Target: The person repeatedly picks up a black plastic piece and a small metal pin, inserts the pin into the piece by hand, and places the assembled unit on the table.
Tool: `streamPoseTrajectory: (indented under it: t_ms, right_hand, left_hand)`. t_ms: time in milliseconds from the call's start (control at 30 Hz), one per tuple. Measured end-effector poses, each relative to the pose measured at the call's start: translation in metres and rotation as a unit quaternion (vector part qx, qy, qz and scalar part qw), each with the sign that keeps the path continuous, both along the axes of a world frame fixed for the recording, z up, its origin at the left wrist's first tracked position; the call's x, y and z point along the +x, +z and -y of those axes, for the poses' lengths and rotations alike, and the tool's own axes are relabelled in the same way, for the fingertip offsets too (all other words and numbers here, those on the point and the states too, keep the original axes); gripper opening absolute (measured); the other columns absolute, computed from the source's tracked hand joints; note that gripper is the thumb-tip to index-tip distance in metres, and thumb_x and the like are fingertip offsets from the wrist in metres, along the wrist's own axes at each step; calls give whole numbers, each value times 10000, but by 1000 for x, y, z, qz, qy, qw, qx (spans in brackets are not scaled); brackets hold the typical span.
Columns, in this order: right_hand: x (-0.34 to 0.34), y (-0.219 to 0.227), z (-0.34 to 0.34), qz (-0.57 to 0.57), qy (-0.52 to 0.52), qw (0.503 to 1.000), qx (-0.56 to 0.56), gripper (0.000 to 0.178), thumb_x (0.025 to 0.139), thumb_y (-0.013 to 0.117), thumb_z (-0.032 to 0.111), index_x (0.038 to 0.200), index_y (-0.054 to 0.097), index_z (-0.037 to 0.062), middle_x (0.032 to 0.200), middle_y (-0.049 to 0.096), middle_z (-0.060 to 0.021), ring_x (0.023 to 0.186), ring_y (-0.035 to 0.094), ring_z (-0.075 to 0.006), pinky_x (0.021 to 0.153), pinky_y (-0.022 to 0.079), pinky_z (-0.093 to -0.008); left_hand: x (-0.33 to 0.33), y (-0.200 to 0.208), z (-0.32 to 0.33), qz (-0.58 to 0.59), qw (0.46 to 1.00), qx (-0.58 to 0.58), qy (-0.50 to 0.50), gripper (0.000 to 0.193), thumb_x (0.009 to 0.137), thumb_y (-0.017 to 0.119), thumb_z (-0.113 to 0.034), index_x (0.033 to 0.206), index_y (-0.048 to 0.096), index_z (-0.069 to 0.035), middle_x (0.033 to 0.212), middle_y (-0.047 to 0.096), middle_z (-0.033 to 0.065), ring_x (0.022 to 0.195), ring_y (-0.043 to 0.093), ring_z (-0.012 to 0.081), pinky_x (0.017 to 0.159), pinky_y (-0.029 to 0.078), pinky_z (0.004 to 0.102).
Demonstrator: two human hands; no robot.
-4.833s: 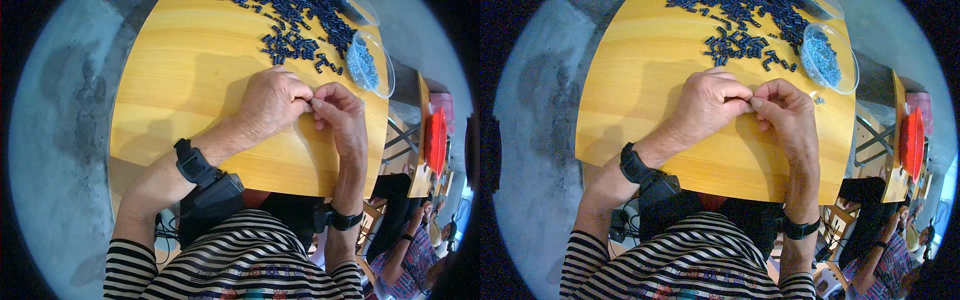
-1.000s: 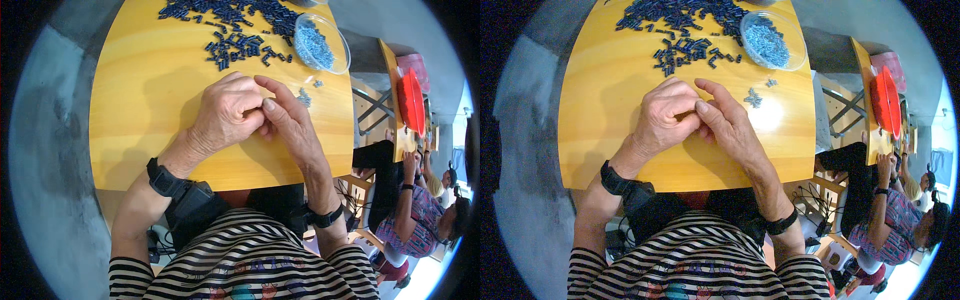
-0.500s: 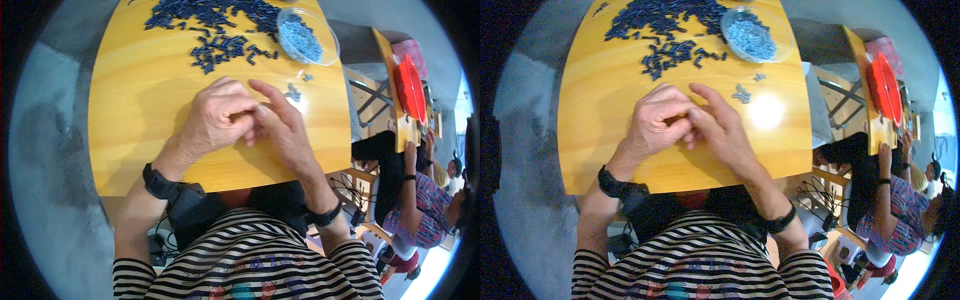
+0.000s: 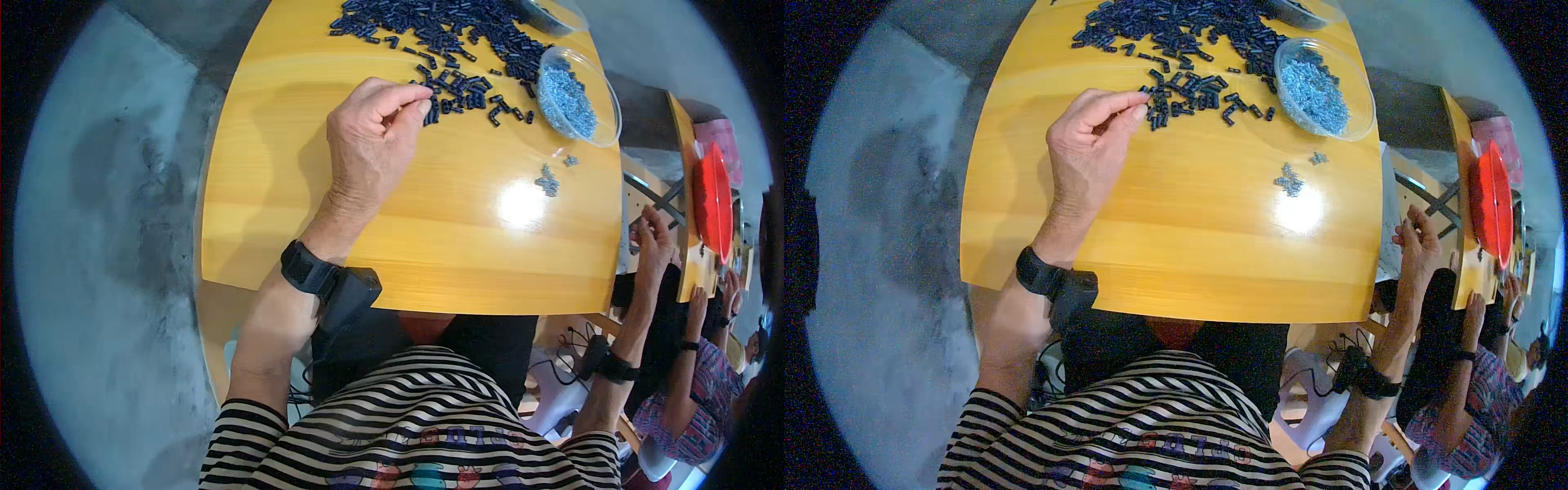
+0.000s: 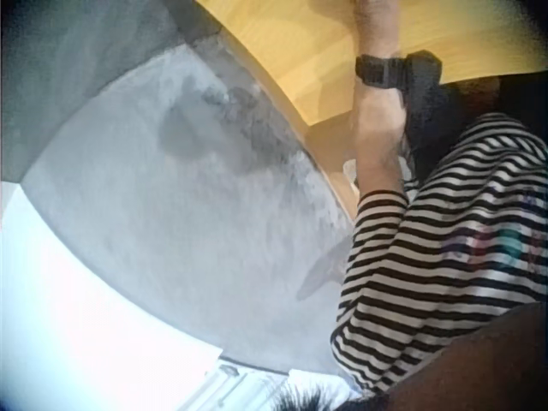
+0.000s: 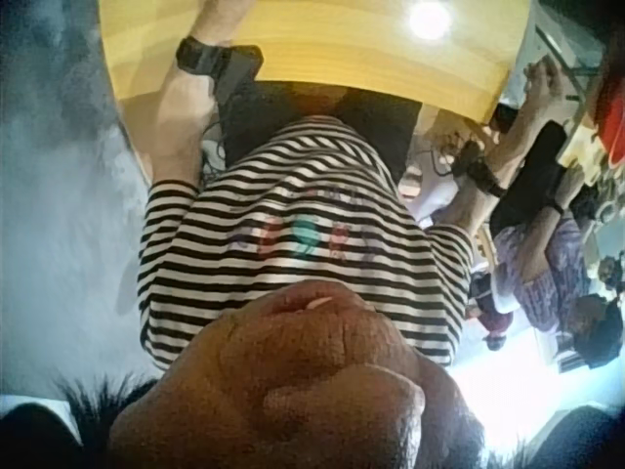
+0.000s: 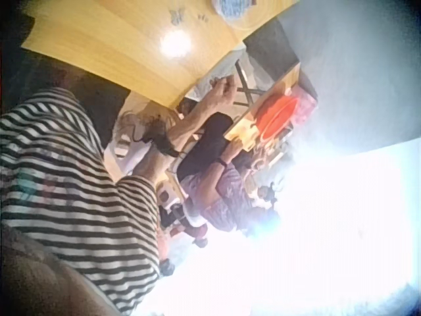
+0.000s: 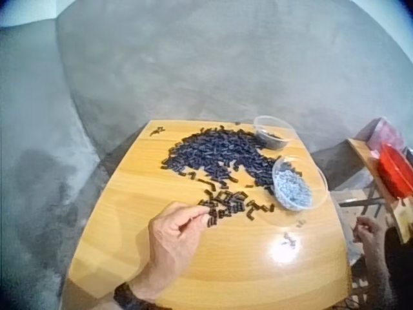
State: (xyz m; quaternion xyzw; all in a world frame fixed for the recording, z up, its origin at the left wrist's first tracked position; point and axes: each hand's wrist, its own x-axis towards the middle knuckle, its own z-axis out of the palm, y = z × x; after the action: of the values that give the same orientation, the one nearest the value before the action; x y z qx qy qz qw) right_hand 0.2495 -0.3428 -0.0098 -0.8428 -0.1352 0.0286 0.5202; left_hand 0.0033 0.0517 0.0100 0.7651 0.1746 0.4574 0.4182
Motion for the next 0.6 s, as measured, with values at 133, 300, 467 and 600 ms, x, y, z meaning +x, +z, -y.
streamPoseTrajectory:
  t_ms: [133, 300, 467, 600]
  right_hand:
    - [17, -12, 15, -25, -39, 979, -197, 385, 864, 575, 65, 1230, 498, -26, 1138, 555, -137, 834, 609, -164, 674, 528, -259]
    - [-2, -10, 8, 5, -30, 992, -121, 400, 866, 593, 131, 1228, 506, -18, 1222, 523, -155, 955, 585, -185, 737, 522, -284]
    - [-50, 30, -34, 14, -11, 999, -48, 316, 868, 589, 108, 1165, 570, 1, 1103, 600, -122, 936, 588, -162, 772, 493, -268]
    - [-93, 48, -81, 77, 62, 995, -12, 241, 854, 575, 6, 1091, 615, 0, 1050, 625, -102, 929, 593, -163, 797, 480, -261]
  left_hand:
    - [-2, -6, -6, -62, 998, -34, 2, 114, 754, 661, 10, 862, 683, -17, 783, 620, 31, 679, 567, 78, 604, 446, 198]
    - [-1, -16, -9, -117, 993, -6, -1, 137, 739, 675, 2, 870, 687, -37, 773, 616, 26, 658, 566, 86, 605, 454, 204]
    - [1, -18, -8, -177, 983, 53, -7, 158, 712, 700, -37, 870, 687, -43, 788, 630, 45, 616, 577, 118, 590, 470, 235]
    - [3, -18, -7, -193, 977, 89, 1, 173, 693, 714, -59, 863, 685, -42, 780, 626, 49, 610, 579, 137, 586, 472, 249]
